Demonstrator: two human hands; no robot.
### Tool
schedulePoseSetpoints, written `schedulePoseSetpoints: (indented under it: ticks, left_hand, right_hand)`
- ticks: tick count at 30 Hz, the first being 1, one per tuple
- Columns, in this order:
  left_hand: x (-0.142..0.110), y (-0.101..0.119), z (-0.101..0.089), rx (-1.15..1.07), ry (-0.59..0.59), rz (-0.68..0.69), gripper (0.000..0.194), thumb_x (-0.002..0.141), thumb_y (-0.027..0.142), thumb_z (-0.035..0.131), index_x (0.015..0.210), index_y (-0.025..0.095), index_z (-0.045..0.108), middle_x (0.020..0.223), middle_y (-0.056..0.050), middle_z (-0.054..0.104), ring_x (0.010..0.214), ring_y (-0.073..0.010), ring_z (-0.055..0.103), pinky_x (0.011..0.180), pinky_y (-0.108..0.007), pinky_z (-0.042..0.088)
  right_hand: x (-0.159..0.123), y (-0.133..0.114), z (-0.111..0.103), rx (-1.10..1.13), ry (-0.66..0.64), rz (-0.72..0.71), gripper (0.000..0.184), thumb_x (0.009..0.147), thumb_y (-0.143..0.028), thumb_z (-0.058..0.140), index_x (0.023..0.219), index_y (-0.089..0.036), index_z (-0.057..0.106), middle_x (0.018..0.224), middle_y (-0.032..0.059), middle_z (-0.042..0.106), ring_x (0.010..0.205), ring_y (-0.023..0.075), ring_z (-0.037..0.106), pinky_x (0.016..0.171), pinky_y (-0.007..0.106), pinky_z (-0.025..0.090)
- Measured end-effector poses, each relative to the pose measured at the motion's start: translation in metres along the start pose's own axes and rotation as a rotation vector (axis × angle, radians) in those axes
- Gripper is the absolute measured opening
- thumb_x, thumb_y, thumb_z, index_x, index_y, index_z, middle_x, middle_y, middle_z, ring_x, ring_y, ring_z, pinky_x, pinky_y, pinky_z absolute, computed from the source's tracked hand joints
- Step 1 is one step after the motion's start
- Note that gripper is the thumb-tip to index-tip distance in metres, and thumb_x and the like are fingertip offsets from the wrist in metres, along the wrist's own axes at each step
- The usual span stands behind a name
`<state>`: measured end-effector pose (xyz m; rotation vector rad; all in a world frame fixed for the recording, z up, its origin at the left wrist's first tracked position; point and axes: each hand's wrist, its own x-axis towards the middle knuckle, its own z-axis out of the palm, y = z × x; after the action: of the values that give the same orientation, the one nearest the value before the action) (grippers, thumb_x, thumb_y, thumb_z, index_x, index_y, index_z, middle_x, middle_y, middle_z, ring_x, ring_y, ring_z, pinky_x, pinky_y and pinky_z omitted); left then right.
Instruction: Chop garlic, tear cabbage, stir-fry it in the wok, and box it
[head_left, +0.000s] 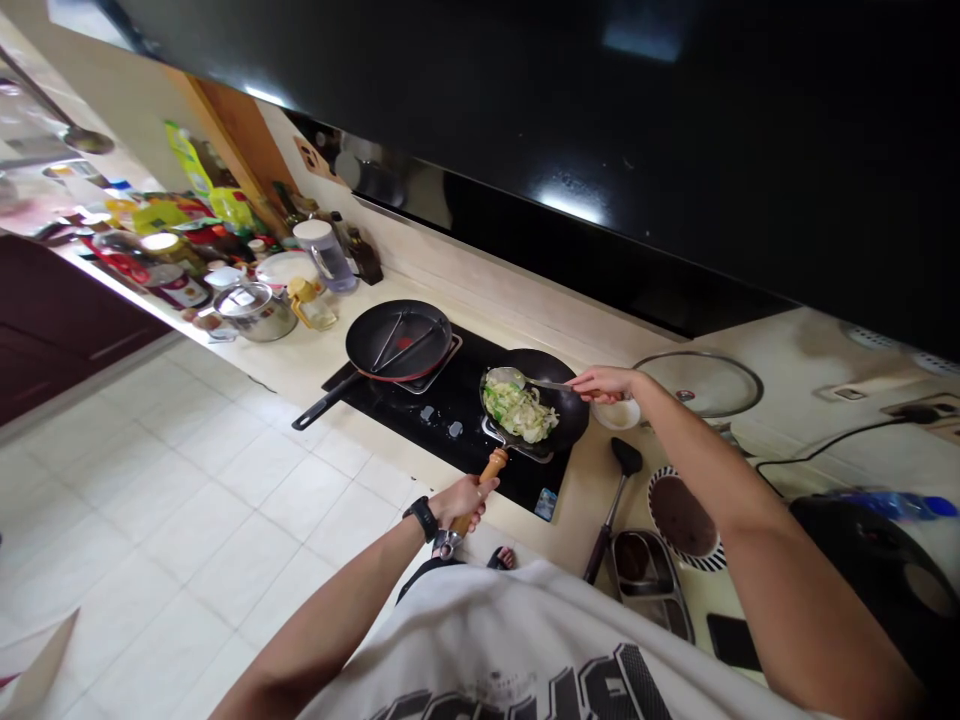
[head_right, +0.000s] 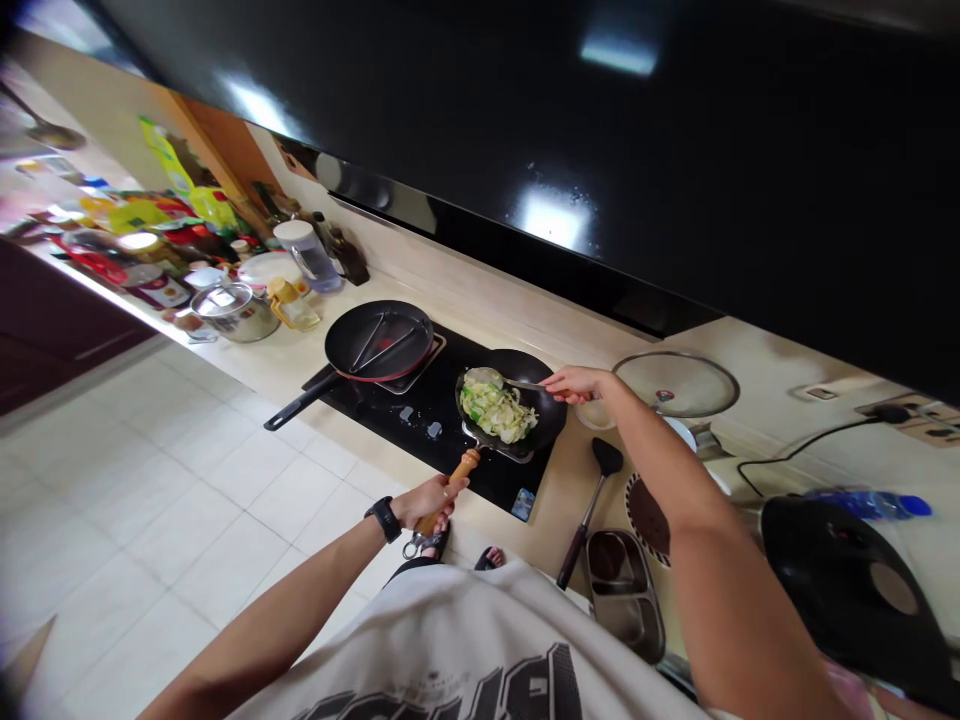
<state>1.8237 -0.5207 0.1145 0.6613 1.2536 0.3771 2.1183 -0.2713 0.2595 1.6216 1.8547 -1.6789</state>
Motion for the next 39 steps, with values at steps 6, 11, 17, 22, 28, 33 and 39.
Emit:
schedulePoseSetpoints:
  ticks: [6, 11, 17, 22, 28, 33, 39]
  left_hand:
    - [-0.003, -0.003, 0.017, -0.081, 0.028, -0.001, 0.053, 0.084, 0.073, 0.062, 0.089, 0.025, 0.04, 0.056, 0.009, 0.045, 0.039, -0.0085, 0.038, 0.041, -0.023, 0.034]
    - [-0.001, -0.009, 0.03, -0.122, 0.039, 0.022, 0.056, 0.082, 0.075, 0.062, 0.087, 0.024, 0.04, 0.057, 0.009, 0.045, 0.039, -0.0078, 0.04, 0.041, -0.022, 0.034]
    - [-0.001, -0.01, 0.035, -0.11, 0.03, 0.054, 0.055, 0.084, 0.075, 0.059, 0.087, 0.024, 0.039, 0.056, 0.01, 0.045, 0.038, -0.0077, 0.039, 0.041, -0.023, 0.037]
    - [0.001, -0.012, 0.035, -0.109, 0.029, 0.068, 0.062, 0.077, 0.082, 0.061, 0.087, 0.024, 0.039, 0.056, 0.01, 0.044, 0.039, -0.0076, 0.039, 0.041, -0.023, 0.035]
    - [0.009, -0.02, 0.036, -0.113, 0.042, 0.087, 0.06, 0.079, 0.08, 0.06, 0.087, 0.024, 0.04, 0.056, 0.01, 0.044, 0.038, -0.0076, 0.039, 0.04, -0.023, 0.034]
    - [0.011, -0.02, 0.038, -0.134, 0.028, 0.067, 0.061, 0.079, 0.081, 0.059, 0.088, 0.024, 0.039, 0.056, 0.01, 0.044, 0.037, -0.0076, 0.04, 0.041, -0.023, 0.034]
    - [0.008, -0.018, 0.039, -0.135, 0.031, 0.074, 0.058, 0.081, 0.079, 0.059, 0.088, 0.024, 0.039, 0.057, 0.009, 0.045, 0.038, -0.0073, 0.04, 0.041, -0.022, 0.034]
  right_hand:
    - [-0.05, 0.038, 0.106, -0.681, 0.245, -0.242, 0.049, 0.101, -0.028, 0.048, 0.148, -0.02, 0.057, 0.081, 0.0046, 0.073, 0.068, 0.0155, 0.066, 0.065, 0.023, 0.049]
    - [-0.121, 0.089, 0.168, -0.979, 0.468, -0.157, 0.051, 0.105, -0.026, 0.038, 0.155, -0.023, 0.047, 0.109, 0.0123, 0.073, 0.09, 0.0213, 0.071, 0.077, 0.028, 0.051]
    - [-0.134, 0.095, 0.183, -1.019, 0.44, -0.04, 0.05, 0.103, -0.02, 0.037, 0.152, -0.018, 0.05, 0.101, 0.0136, 0.075, 0.086, 0.0232, 0.073, 0.073, 0.028, 0.052]
    - [-0.091, 0.096, 0.183, -0.845, 0.575, 0.044, 0.05, 0.104, -0.021, 0.039, 0.153, -0.014, 0.049, 0.111, 0.0173, 0.075, 0.1, 0.0245, 0.073, 0.083, 0.03, 0.053]
    - [-0.066, 0.092, 0.167, -0.505, 0.789, 0.017, 0.046, 0.103, -0.023, 0.041, 0.143, -0.008, 0.06, 0.127, 0.0192, 0.071, 0.116, 0.0239, 0.069, 0.099, 0.029, 0.05]
    - [-0.055, 0.055, 0.188, -0.49, 0.655, -0.076, 0.045, 0.102, -0.022, 0.043, 0.142, -0.01, 0.061, 0.119, 0.0154, 0.075, 0.11, 0.0229, 0.071, 0.093, 0.027, 0.05]
    - [-0.128, 0.035, 0.214, -0.55, 0.596, -0.153, 0.049, 0.105, -0.027, 0.037, 0.147, -0.014, 0.057, 0.124, 0.0161, 0.073, 0.111, 0.0232, 0.071, 0.092, 0.027, 0.049]
